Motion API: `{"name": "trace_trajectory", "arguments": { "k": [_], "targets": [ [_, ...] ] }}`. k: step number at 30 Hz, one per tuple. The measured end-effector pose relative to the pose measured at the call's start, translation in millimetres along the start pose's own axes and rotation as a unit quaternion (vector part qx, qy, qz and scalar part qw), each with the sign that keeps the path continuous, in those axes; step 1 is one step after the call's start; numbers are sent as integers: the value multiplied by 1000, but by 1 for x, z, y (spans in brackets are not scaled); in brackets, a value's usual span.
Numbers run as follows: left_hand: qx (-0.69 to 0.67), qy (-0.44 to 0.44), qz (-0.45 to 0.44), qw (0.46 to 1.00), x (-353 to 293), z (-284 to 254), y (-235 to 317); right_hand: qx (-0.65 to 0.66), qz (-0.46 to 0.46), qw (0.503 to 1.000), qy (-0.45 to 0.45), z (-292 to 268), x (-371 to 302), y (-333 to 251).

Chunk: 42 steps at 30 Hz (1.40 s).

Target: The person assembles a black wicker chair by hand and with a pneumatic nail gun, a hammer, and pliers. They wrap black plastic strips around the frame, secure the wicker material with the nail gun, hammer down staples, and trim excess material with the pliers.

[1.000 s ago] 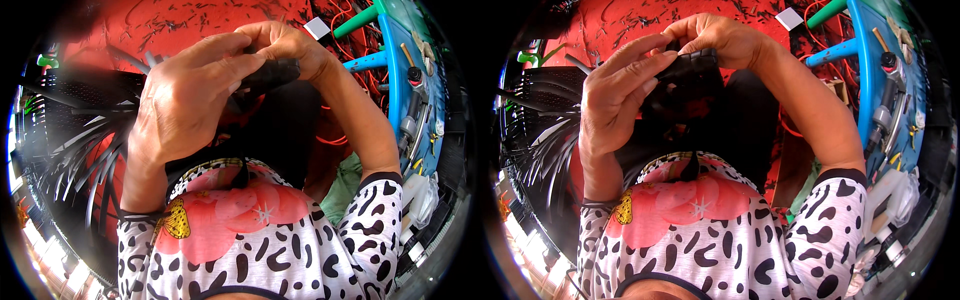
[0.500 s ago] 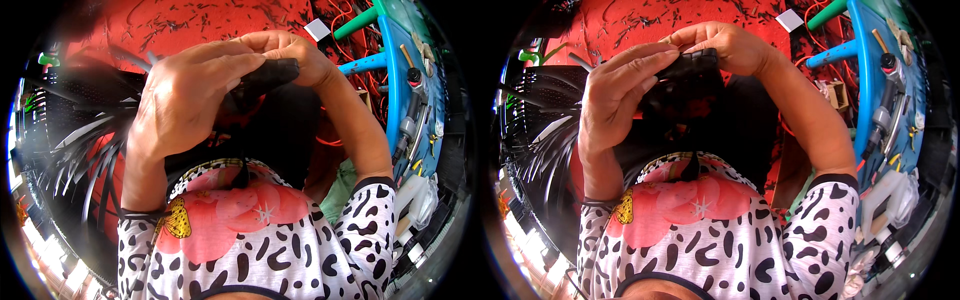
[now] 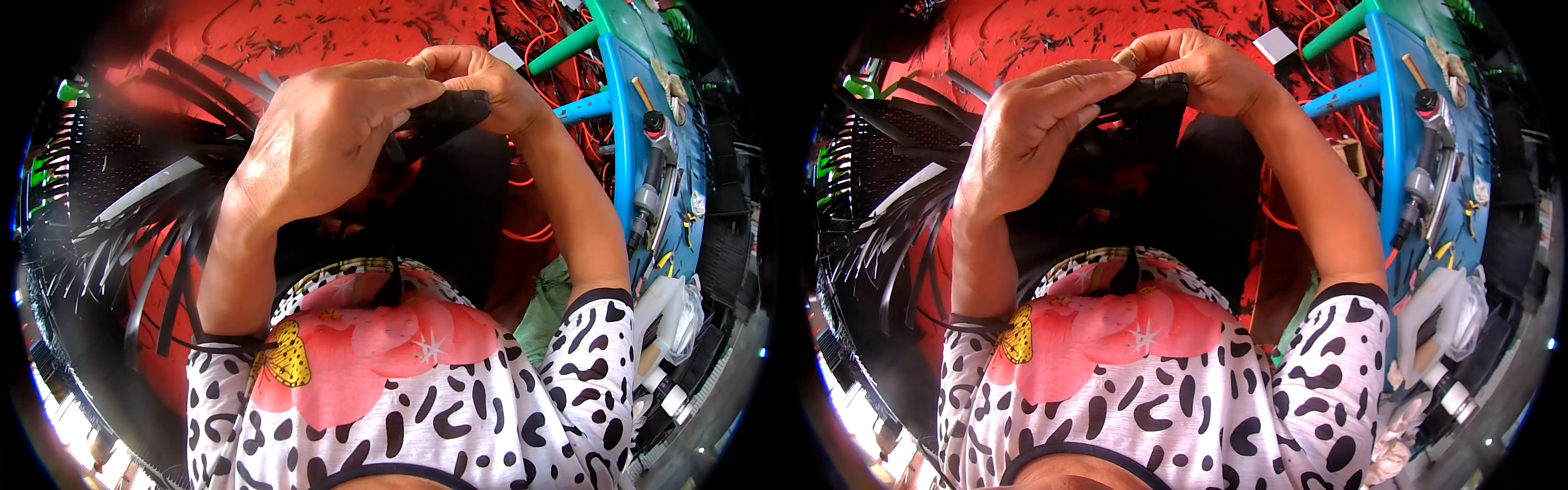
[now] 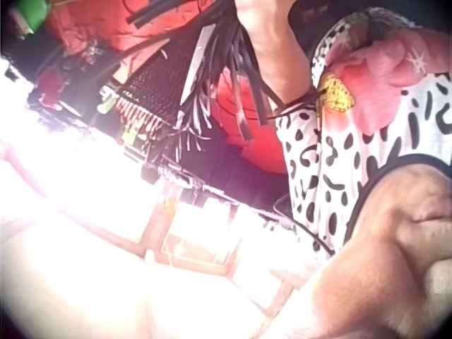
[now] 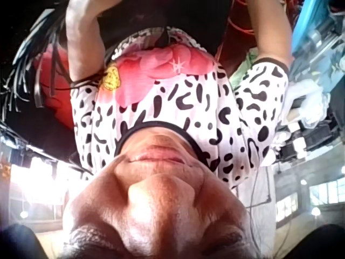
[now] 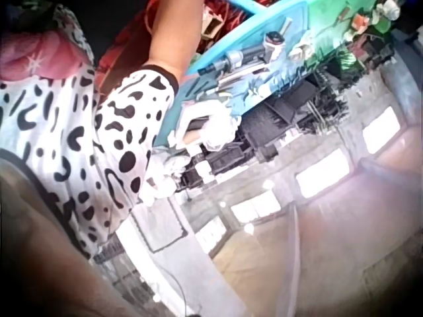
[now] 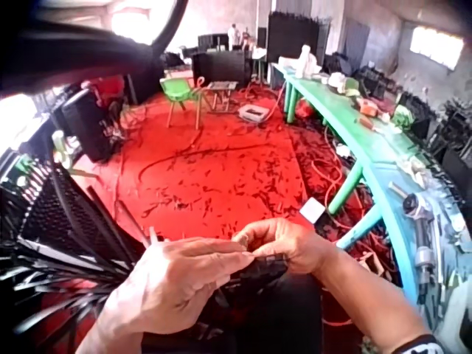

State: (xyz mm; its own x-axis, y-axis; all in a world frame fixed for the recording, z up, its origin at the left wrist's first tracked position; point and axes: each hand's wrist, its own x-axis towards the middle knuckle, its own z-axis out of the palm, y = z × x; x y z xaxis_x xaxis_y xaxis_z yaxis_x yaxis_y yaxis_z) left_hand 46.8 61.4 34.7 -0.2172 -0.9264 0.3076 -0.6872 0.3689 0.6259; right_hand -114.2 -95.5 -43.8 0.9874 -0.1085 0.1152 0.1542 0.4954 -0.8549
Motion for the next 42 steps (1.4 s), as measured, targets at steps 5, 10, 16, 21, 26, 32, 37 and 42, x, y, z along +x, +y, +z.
{"name": "trace_trajectory", "arguments": {
  "k": [5, 10, 16, 21, 26, 32, 37, 42],
  "targets": [
    [-39, -35, -29, 998, 2, -4, 0, -3, 16, 1000, 13, 4, 5, 2],
    [-58, -66, -39, 995, 3, -12, -2, -12, 41, 999, -2, 3, 7, 0],
    [-119, -96, -34, 988, 3, -21, 2, 9, 57, 998, -30, -3, 9, 9],
    [-111, -64, -56, 990, 0, -15, -3, -1, 58, 998, -14, 3, 5, 6],
    [-76, -46, -65, 994, -3, -13, -5, -338, -158, 909, 183, 24, -13, -30],
    [-67, -24, -47, 996, -2, -9, -8, -696, -200, 674, 147, 84, -3, -24],
    [-55, -19, -46, 997, -1, -9, -8, -731, -248, 607, 188, 93, -1, -14],
    [-46, -31, -64, 996, 0, -9, -7, -616, -341, 661, 262, 97, -17, 0]
  ]
}}
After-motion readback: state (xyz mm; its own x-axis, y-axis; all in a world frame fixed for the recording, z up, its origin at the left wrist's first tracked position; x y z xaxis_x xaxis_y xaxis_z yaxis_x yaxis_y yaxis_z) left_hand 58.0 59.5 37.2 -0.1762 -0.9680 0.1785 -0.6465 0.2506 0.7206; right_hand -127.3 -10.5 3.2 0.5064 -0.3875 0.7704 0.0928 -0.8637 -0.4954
